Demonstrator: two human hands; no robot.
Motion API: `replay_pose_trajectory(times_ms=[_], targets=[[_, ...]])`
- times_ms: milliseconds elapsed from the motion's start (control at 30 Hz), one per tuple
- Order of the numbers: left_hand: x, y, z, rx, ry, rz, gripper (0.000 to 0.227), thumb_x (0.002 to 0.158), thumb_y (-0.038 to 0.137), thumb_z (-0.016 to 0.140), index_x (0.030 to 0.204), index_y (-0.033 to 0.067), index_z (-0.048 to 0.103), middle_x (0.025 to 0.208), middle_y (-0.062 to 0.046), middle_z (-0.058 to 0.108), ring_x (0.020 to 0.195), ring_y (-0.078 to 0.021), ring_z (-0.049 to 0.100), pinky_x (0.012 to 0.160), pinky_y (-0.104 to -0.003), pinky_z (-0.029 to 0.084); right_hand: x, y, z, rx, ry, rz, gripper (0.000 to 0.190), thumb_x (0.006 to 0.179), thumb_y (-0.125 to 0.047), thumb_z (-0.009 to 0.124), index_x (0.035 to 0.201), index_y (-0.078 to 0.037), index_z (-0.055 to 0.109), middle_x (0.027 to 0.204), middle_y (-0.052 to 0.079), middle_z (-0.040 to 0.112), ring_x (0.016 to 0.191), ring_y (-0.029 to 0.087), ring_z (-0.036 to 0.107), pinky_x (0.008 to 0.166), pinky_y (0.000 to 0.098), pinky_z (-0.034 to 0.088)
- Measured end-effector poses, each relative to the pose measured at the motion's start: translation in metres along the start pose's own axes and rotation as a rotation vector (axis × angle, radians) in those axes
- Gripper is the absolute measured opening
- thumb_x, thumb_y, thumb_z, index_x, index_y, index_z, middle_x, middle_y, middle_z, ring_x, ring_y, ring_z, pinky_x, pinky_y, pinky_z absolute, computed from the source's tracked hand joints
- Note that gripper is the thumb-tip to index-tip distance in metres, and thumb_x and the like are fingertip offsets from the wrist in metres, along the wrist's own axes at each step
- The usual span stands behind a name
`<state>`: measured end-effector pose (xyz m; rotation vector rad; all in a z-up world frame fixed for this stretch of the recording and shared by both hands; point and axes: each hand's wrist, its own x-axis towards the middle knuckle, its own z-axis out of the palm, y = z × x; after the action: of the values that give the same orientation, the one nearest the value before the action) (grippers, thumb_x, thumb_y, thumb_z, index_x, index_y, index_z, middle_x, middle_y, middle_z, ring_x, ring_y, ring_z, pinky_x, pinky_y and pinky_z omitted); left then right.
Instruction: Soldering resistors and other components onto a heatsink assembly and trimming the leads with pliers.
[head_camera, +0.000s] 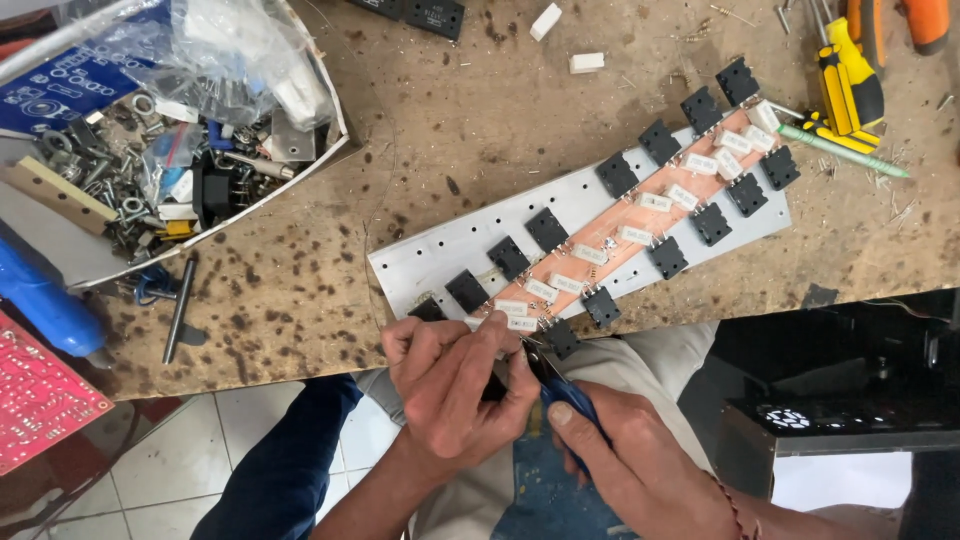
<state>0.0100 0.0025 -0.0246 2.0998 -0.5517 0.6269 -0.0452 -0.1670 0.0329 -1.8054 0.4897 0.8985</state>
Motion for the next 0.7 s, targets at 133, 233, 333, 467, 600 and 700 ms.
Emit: replay_pose_trajectory(times_ms=[133,233,333,467,600,700], targets=[[-0.002,0.0,0.0,0.02,0.0,-0.002,0.024,0.091,0.012,0.067,0.111,-0.0019,0.066,0.082,0.0,0.078,0.072,-0.0192,0.063,0.08,-0.042,0.034,0.004,0.034,0.006,-0.02,0.004,0.012,0.038,0.101,-0.042,0.051,0.078,-0.016,0.065,0.066,0.004,0.066,0.057,0.024,0.057,0.059,0.0423,0.047],[0.0,0.0,-0.001,0.03,-0.011,0.004,0.023,0.09,0.009,0.068,0.11,-0.0025,0.066,0.081,0.0,0.076,0.073,-0.0191,0.062,0.078,-0.041,0.034,0.009,0.056,0.007,-0.181,0.162,-0.17,0.03,0.103,-0.039,0.051,0.089,-0.014,0.06,0.073,0.005,0.061,0.059,0.027,0.053,0.06,0.0446,0.043],[-0.002,0.001,-0.001,0.034,-0.026,-0.002,0.026,0.091,0.01,0.067,0.114,-0.0023,0.064,0.081,0.001,0.076,0.075,-0.0185,0.06,0.078,-0.04,0.033,-0.005,0.078,0.001,-0.338,0.438,-0.362,0.028,0.099,-0.032,0.055,0.11,-0.007,0.058,0.086,0.01,0.065,0.067,0.029,0.061,0.068,0.0411,0.048],[0.001,0.006,-0.006,0.017,-0.055,-0.038,0.036,0.086,0.001,0.071,0.121,-0.0036,0.062,0.085,-0.002,0.076,0.077,-0.02,0.061,0.078,-0.04,0.035,-0.022,0.075,-0.032,-0.286,0.576,-0.269,0.025,0.097,-0.033,0.056,0.098,-0.013,0.069,0.072,0.0,0.072,0.06,0.017,0.071,0.063,0.03,0.052],[0.009,0.012,-0.01,0.046,-0.086,-0.088,0.032,0.084,0.003,0.074,0.114,-0.004,0.066,0.083,0.002,0.076,0.078,-0.0161,0.06,0.082,-0.037,0.036,-0.011,0.126,-0.053,-0.569,0.578,-0.407,0.031,0.102,-0.025,0.057,0.081,-0.003,0.047,0.079,0.011,0.049,0.068,0.034,0.053,0.07,0.0471,0.039],[0.013,0.017,-0.014,0.06,-0.121,-0.148,0.038,0.084,0.004,0.076,0.119,0.0004,0.062,0.084,0.002,0.077,0.077,-0.0153,0.064,0.083,-0.038,0.037,-0.006,0.145,-0.058,-0.591,0.654,-0.36,0.032,0.102,-0.021,0.061,0.079,-0.001,0.051,0.078,0.012,0.049,0.062,0.027,0.05,0.062,0.0432,0.041]])
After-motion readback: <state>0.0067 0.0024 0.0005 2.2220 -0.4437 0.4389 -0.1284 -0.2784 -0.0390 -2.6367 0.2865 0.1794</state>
